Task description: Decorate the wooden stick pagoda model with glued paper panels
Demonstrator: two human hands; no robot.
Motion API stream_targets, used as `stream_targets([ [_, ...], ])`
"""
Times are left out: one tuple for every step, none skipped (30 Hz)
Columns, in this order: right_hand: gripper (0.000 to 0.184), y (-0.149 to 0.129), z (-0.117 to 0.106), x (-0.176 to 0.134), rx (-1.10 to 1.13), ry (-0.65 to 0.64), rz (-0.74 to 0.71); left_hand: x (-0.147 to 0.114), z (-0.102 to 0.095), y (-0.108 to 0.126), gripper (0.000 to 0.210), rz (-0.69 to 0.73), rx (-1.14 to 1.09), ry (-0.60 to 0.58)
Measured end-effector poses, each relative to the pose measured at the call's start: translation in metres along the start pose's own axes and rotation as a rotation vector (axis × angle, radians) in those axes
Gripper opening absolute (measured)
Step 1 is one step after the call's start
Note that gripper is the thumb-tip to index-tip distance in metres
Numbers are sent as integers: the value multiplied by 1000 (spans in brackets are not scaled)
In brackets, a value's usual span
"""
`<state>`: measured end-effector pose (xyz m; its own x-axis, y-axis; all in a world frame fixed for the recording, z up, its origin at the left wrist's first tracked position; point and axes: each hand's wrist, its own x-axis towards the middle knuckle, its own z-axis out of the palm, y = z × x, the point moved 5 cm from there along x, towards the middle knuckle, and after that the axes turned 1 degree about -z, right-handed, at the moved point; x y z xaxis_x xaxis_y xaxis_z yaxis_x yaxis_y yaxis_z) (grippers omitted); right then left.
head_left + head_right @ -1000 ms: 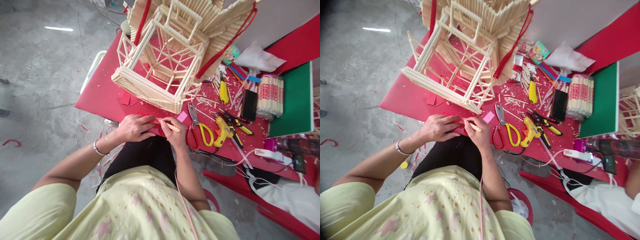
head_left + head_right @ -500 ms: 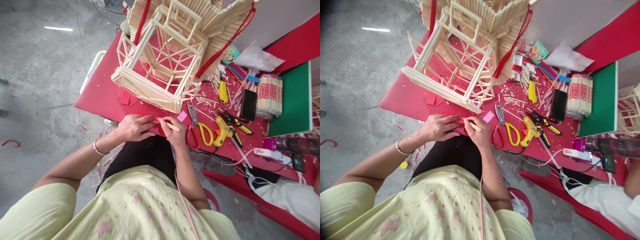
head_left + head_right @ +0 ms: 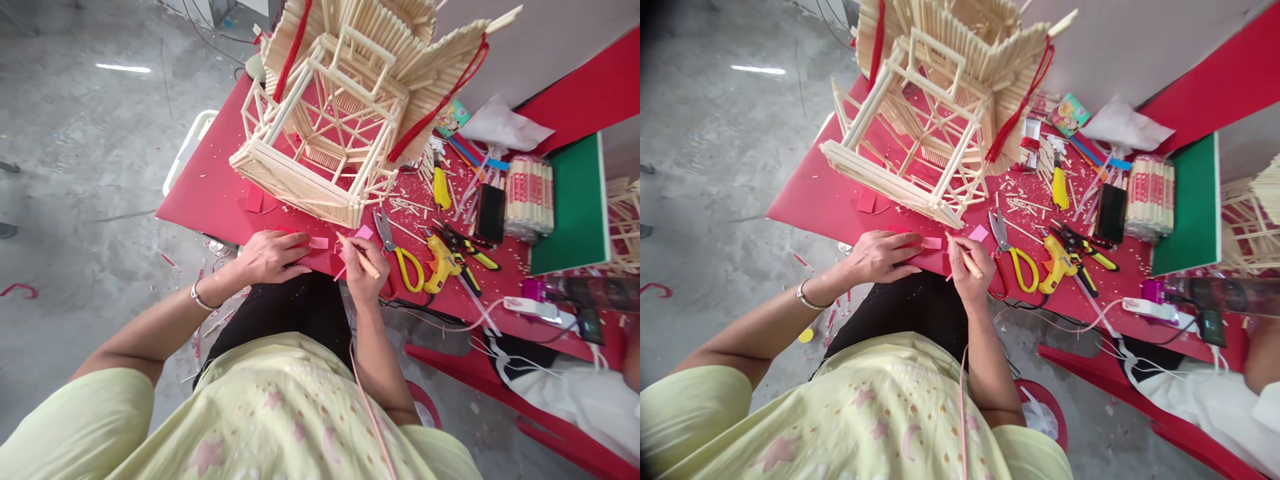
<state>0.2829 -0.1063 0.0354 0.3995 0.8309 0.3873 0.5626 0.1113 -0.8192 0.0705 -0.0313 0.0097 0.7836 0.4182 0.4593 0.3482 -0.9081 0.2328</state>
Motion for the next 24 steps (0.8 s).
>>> stream_targets([
  [24, -3, -5, -1, -36, 9, -28, -1, 1, -2, 48, -13, -18, -3],
  [24, -5, -10, -1, -74, 17, -55, -1, 2, -4, 47, -29, -41, -2],
  [24, -7, -14, -2, -114, 15, -80, -2, 3, -5, 45, -47, -69, 6],
  [24, -8, -18, -3, -154, 5, -103, -3, 2, -6, 42, -65, -102, 24],
  [24, -9, -21, -4, -195, -9, -126, -3, 0, -7, 38, -84, -139, 59],
  [25, -9, -23, -6, -238, -28, -145, -4, -5, -6, 33, -104, -175, 110],
  [26, -8, -24, -8, -286, -46, -160, -5, -11, -4, 27, -131, -206, 178],
  [28, -7, -25, -10, -339, -59, -167, -6, -18, 0, 20, -167, -231, 250],
  [30, -5, -26, -12, -395, -72, -165, -8, -26, 4, 14, -216, -251, 321],
  [32, -3, -26, -13, -452, -86, -158, -11, -33, 8, 9, -271, -273, 381],
  [35, -1, -25, -13, -508, -104, -151, -14, -39, 14, 7, -335, -304, 413],
  [37, 1, -23, -12, -560, -122, -151, -18, -42, 19, 7, -408, -355, 437],
  [40, 2, -21, -9, -605, -141, -160, -21, -44, 24, 10, -473, -423, 451],
  [41, 4, -19, -5, -643, -165, -175, -24, -43, 29, 15, -538, -508, 450],
  [42, 5, -16, 0, -678, -194, -192, -28, -40, 33, 20, -608, -607, 441],
  [43, 7, -12, 7, -707, -224, -207, -31, -34, 37, 25, -680, -718, 418],
  [43, 9, -9, 15, -733, -256, -218, -34, -26, 41, 29, -758, -839, 386],
  [44, 11, -5, 22, -756, -285, -226, -37, -19, 44, 33, -834, -965, 360],
  [44, 13, -3, 29, -777, -309, -230, -39, -11, 47, 35, -908, -1090, 344],
  [44, 15, -1, 35, -795, -325, -233, -41, -4, 50, 36, -977, -1211, 341],
  [43, 16, 0, 39, -808, -339, -236, -42, 1, 52, 36, -1038, -1322, 342],
  [44, 16, 1, 42, -815, -351, -238, -43, 5, 55, 34, -1093, -1419, 344],
  [45, 16, 1, 42, -817, -360, -238, -44, 8, 56, 29, -1139, -1505, 346],
  [46, 15, 0, 41, -812, -360, -236, -44, 10, 58, 24, -1173, -1579, 346],
])
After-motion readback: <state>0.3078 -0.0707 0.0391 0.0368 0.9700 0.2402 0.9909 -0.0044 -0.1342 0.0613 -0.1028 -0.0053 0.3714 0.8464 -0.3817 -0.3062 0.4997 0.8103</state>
